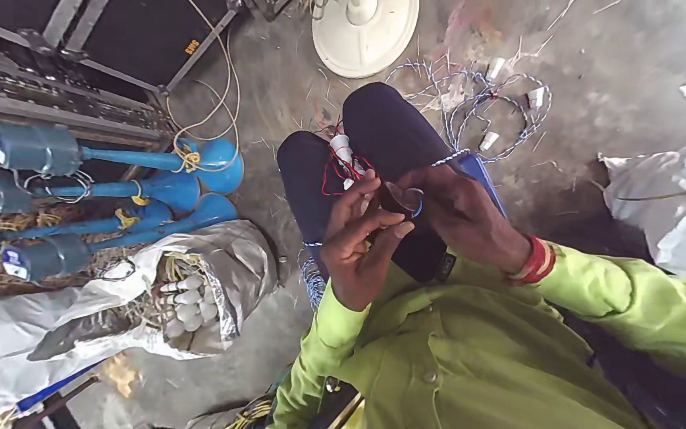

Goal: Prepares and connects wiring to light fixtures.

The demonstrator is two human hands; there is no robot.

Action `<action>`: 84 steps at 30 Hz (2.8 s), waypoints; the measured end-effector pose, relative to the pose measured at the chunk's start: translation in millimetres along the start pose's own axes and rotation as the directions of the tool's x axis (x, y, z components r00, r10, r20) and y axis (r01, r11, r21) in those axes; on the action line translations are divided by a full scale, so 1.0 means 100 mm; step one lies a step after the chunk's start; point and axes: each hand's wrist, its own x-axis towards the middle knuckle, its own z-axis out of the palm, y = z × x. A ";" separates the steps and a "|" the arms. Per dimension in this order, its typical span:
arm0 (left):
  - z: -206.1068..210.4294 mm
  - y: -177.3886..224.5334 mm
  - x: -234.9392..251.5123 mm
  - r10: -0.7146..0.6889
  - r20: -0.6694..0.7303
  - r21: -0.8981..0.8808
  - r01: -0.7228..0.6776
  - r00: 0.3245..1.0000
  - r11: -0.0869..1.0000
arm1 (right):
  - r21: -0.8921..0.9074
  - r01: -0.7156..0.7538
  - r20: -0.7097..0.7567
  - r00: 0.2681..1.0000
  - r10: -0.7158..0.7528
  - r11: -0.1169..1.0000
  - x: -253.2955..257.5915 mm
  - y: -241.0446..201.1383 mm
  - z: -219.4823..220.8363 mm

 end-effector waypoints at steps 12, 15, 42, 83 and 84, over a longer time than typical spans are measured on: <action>-0.17 0.03 0.01 -0.324 -0.008 -0.250 0.311 0.946 0.917 | -0.369 0.125 -0.043 0.988 -0.151 0.921 0.02 0.02 -0.15; -0.17 0.01 0.01 -0.353 0.023 -0.234 0.348 0.935 0.908 | -0.292 0.391 0.095 0.920 -0.380 0.873 0.02 0.03 -0.22; -0.03 -0.21 -0.09 0.376 0.208 0.583 -0.423 0.903 0.694 | 0.069 -0.527 0.200 0.839 0.506 0.847 0.18 0.01 -0.23; -0.08 0.05 0.07 -0.102 0.009 0.369 0.091 0.995 0.925 | 0.114 -0.267 -0.013 0.963 0.270 0.957 0.06 -0.10 0.05; -0.11 0.07 0.06 -0.182 -0.002 0.261 0.176 0.983 0.949 | 0.187 -0.280 0.011 0.959 0.283 0.942 0.07 -0.09 0.04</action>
